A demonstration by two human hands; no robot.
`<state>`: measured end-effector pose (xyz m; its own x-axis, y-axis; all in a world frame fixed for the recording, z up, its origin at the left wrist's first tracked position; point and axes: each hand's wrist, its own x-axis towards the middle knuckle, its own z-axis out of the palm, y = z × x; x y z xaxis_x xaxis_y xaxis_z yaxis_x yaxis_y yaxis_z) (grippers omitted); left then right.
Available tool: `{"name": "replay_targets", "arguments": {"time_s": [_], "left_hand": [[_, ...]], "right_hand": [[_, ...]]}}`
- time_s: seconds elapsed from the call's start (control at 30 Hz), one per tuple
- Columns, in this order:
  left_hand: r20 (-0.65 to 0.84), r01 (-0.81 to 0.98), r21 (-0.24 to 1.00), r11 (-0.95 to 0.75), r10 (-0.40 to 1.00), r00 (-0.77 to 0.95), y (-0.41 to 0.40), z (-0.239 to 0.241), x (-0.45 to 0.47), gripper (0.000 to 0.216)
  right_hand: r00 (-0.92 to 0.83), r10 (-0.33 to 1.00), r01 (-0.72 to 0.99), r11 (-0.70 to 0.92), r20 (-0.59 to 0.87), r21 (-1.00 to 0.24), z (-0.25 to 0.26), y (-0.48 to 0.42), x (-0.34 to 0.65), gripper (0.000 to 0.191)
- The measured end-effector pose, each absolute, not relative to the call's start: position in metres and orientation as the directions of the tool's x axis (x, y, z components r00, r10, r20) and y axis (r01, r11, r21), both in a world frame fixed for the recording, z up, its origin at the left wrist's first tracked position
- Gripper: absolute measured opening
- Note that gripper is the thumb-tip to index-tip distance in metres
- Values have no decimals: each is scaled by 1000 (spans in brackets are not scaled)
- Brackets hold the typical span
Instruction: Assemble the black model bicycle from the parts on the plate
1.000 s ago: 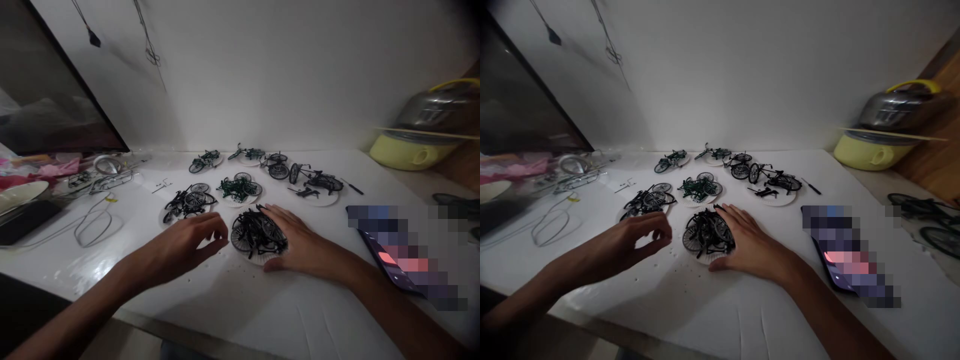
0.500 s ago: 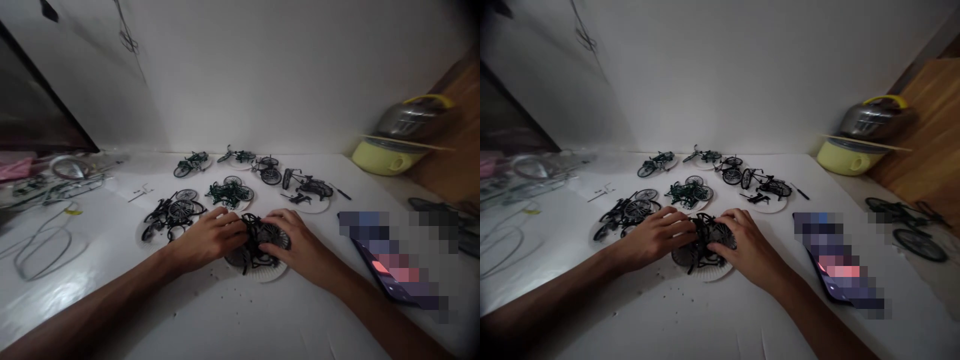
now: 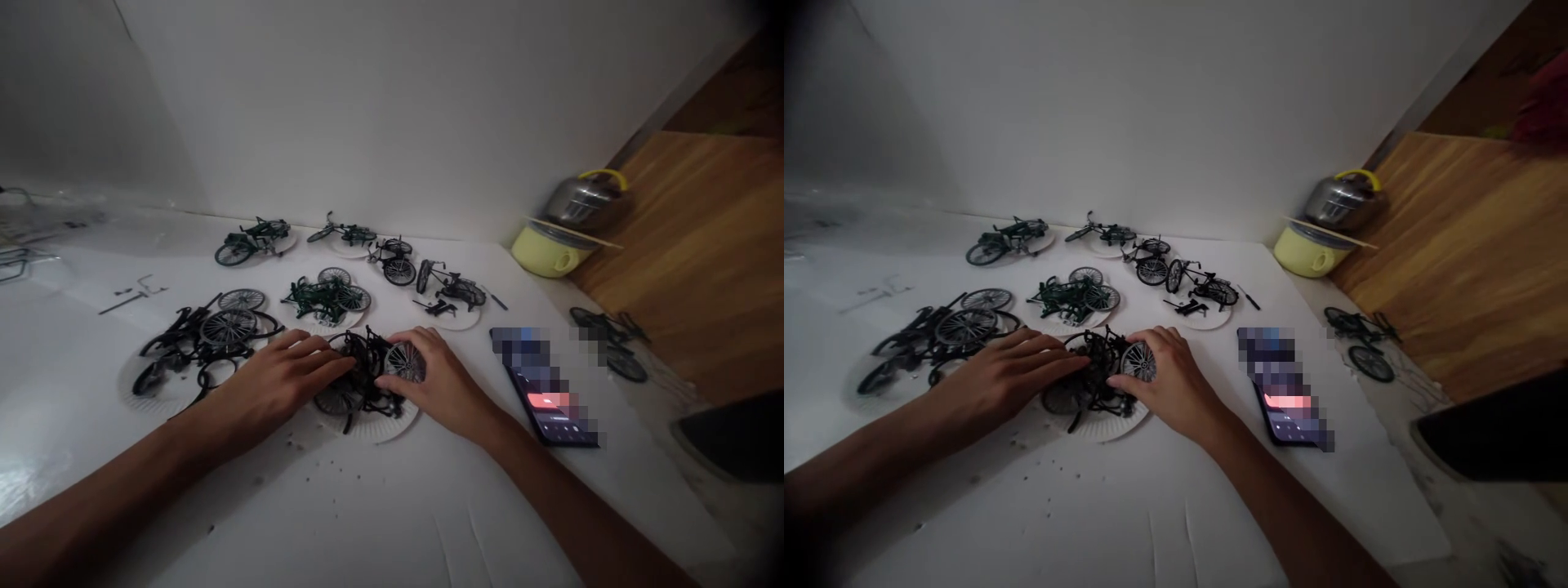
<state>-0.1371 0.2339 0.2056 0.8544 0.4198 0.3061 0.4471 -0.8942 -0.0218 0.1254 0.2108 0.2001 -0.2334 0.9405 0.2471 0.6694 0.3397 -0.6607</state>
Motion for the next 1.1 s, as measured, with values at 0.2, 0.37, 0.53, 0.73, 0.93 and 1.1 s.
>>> {"name": "replay_targets", "arguments": {"time_s": [0.2,0.37,0.53,0.73,0.93,1.1], "left_hand": [[382,442,-23,-897,401,833,236,207,-130,29],[493,514,114,-850,497,714,235,202,-130,20],[539,454,439,-775,631,558,226,209,-126,16],[342,196,880,-433,863,371,210,220,-115,10],[142,54,984,-173,923,358,200,222,-104,14],[156,-6,986,-166,910,385,199,222,-104,13]], "right_hand": [[-128,960,614,273,248,-740,200,212,121,19],[-45,946,547,292,321,-784,207,213,123,16],[-15,929,457,335,370,-824,216,206,119,16],[-122,957,336,290,264,-896,216,191,109,16],[-279,937,393,312,211,-865,212,183,105,14],[-331,909,497,396,254,-772,216,178,103,20]]}}
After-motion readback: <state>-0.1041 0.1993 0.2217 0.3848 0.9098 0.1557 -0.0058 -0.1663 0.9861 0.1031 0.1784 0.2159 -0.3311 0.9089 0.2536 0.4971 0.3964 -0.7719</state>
